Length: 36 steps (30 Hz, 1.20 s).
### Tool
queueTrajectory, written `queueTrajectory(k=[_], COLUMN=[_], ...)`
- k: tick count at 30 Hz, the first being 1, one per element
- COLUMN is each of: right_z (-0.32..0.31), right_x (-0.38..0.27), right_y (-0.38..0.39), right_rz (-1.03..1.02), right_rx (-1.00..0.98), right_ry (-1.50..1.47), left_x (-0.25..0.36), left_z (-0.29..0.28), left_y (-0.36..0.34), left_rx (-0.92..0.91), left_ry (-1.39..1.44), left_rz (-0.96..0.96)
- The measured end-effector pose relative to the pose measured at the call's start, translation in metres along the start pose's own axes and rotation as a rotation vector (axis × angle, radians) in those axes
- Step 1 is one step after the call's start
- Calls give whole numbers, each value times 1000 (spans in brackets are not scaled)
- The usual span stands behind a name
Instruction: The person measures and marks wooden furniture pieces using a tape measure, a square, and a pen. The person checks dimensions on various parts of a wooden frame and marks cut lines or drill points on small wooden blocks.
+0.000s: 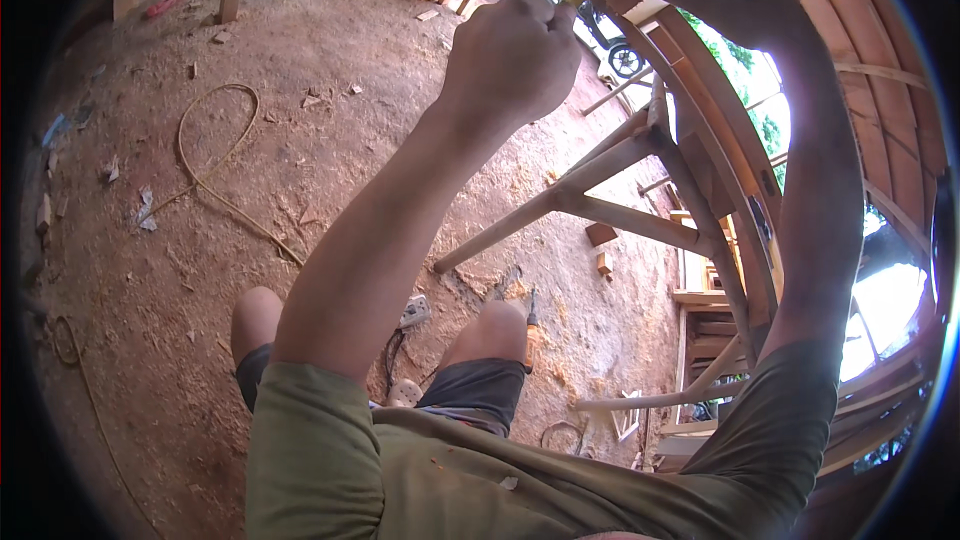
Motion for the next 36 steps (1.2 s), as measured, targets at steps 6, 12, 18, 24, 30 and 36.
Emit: queueTrajectory(k=[6, 12, 18, 24, 30, 36], right_z=[-1, 3, 0, 0, -1, 1], right_x=[-4, 1, -20, -21, -17, -9], right_y=[-3, -2, -11, -10, -8, -4], right_rz=[63, 125, 285, 362, 256, 235], right_rx=[-3, 5, -9, -27, -6, -11], right_ry=[20, -58, -4, 58, -10, -14], left_x=[-6, 0, -1, -1, -3, 5], left_z=[4, -1, -1, -1, 1, -7], left_y=[-1, 3, 1, 1, 0, 5], left_rx=[-14, -34, -72, -79, -48, -134], left_ry=[29, 19, -62, -61, -64, -70], left_rz=[4, 24, -26, -42, -24, -46])
Point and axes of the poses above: each hand's wrist, its own y-axis away from the middle knuckle, its own z-axis out of the palm, x = y × z, the point moved 2 cm from there along -y, towards the middle knuckle, and after that the axes turned 12 degrees about -z, right-handed, at the moved point
